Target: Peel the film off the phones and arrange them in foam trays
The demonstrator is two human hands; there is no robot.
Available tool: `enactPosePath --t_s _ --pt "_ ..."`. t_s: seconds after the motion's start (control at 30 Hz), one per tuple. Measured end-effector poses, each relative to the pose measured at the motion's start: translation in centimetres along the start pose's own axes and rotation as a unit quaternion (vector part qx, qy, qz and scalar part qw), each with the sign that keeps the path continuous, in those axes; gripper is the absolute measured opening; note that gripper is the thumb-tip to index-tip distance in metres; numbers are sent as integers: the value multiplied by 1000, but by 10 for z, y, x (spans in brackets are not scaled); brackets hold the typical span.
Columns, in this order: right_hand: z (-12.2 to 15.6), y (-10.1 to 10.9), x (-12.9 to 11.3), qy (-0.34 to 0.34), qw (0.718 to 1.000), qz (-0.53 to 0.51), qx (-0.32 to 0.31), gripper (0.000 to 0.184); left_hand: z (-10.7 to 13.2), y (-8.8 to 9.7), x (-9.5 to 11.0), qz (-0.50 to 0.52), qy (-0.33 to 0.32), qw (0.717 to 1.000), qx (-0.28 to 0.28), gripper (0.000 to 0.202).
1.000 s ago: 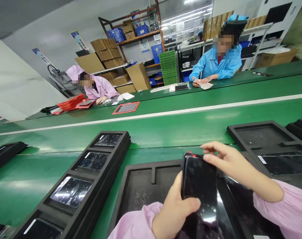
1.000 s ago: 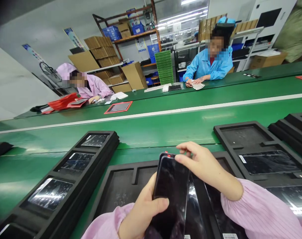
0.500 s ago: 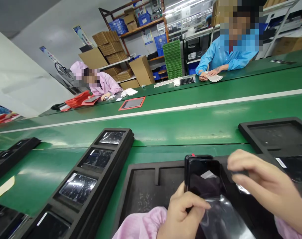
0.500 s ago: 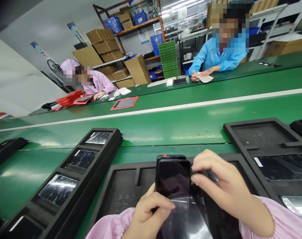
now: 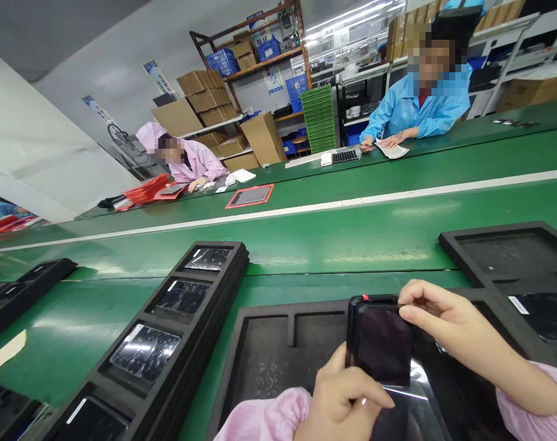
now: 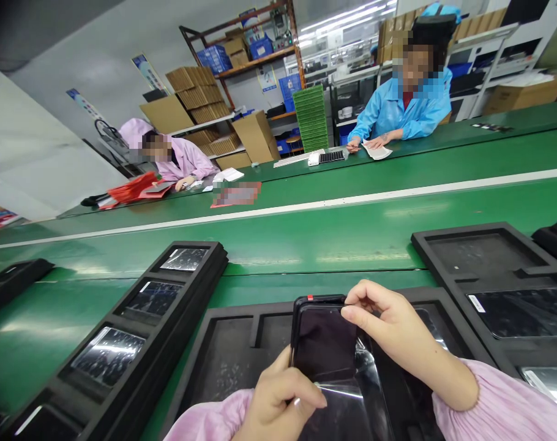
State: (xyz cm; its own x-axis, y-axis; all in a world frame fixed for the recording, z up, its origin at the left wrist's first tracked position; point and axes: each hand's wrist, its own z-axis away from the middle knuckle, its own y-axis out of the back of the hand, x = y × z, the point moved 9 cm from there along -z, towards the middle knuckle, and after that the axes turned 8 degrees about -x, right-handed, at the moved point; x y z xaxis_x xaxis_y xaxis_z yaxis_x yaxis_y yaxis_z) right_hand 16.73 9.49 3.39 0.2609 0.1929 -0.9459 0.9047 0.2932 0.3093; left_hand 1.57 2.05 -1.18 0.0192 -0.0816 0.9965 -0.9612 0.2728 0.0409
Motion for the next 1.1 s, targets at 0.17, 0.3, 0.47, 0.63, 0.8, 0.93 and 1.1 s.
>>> enactPosePath --t_s 0.17,0.3,0.47,0.63,0.8,0.93,1.1 --pt "5 5 -20 74 997 10 -14 26 -11 -1 -27 312 150 938 -3 17" --pt "11 7 -34 134 991 12 0 16 -16 -4 -30 416 156 896 -2 15" --pt "14 6 -37 149 989 15 12 15 -20 -8 -43 418 145 897 -24 16" --pt "15 5 -36 143 989 24 13 19 -24 -6 -47 437 113 892 -29 22" --pt "18 3 -41 185 981 63 13 19 -25 -7 -37 410 99 905 -52 23" --pt "34 2 -60 277 933 212 82 15 -22 1 -36 383 118 916 1 23" --pt "58 -46 -79 407 839 358 -48 28 -17 19 -26 307 152 934 104 8"
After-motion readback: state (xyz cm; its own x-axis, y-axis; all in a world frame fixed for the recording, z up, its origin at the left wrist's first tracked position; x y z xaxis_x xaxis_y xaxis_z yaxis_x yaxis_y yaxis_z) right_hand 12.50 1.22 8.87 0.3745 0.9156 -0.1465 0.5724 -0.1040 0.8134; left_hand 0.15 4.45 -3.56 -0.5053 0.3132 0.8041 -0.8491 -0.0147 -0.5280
